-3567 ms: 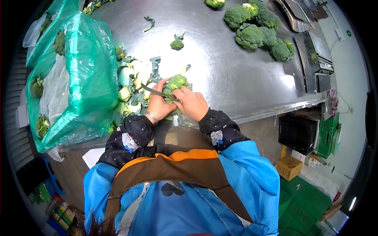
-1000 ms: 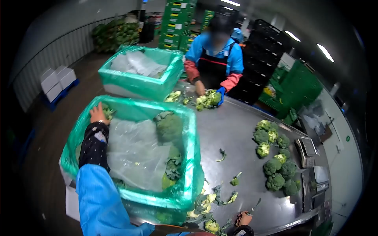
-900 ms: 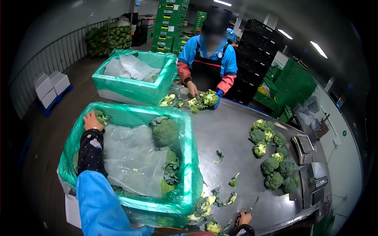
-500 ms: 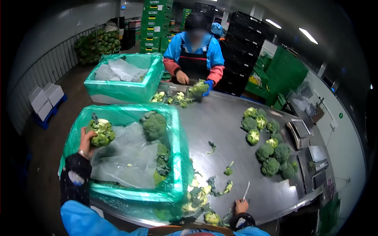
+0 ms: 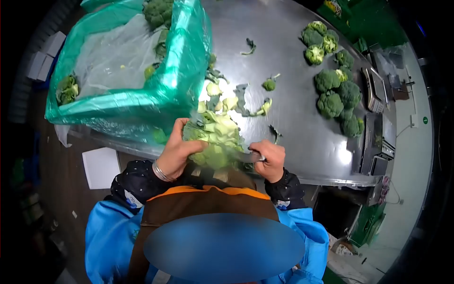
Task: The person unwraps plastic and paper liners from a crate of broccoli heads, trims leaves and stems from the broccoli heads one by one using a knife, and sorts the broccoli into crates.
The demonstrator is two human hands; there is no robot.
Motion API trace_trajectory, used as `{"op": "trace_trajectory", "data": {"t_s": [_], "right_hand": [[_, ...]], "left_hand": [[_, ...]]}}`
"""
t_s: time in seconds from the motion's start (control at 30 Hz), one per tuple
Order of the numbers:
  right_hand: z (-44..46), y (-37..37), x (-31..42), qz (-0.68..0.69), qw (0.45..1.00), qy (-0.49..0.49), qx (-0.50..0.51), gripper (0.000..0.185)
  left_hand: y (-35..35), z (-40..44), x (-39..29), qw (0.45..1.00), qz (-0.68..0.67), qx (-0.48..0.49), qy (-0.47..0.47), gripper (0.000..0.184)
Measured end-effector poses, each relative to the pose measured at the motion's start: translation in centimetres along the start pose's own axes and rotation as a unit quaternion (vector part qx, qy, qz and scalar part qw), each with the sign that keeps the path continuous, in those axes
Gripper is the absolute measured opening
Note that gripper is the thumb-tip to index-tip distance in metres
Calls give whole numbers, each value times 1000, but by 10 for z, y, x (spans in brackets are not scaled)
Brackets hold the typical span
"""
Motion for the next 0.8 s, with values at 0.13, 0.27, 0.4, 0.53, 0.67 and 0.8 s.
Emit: {"op": "trace_trajectory", "data": {"t_s": [0.13,0.27,0.4,0.53,0.67,0.8], "right_hand": [[-17,-9,-1,-59,996,-13,64,19],[-24,-12,-2,-130,988,-40,78,18],[-36,-3,-43,-155,981,-120,-4,12],[-60,21,-88,-57,977,-199,-54,13],[-36,2,-61,237,896,-363,93,32],[-31,-19,-54,431,828,-345,105,52]], "left_hand": [[3,-12,34,995,95,-10,-8,59],[-5,-16,37,985,170,24,-36,57],[-5,-27,31,978,196,60,-46,58],[3,-26,15,935,300,111,-156,70],[-4,-9,22,921,296,133,-214,73],[-28,4,22,893,337,156,-253,69]]}}
Point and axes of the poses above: each hand's wrist, its own z-axis towards the middle knuckle, its own y-axis out of the back of the hand, x = y × z, the point moved 3 cm from there along z, towards the middle knuckle, and after that the axes turned 15 degrees about -y, right-handed, at the moved point
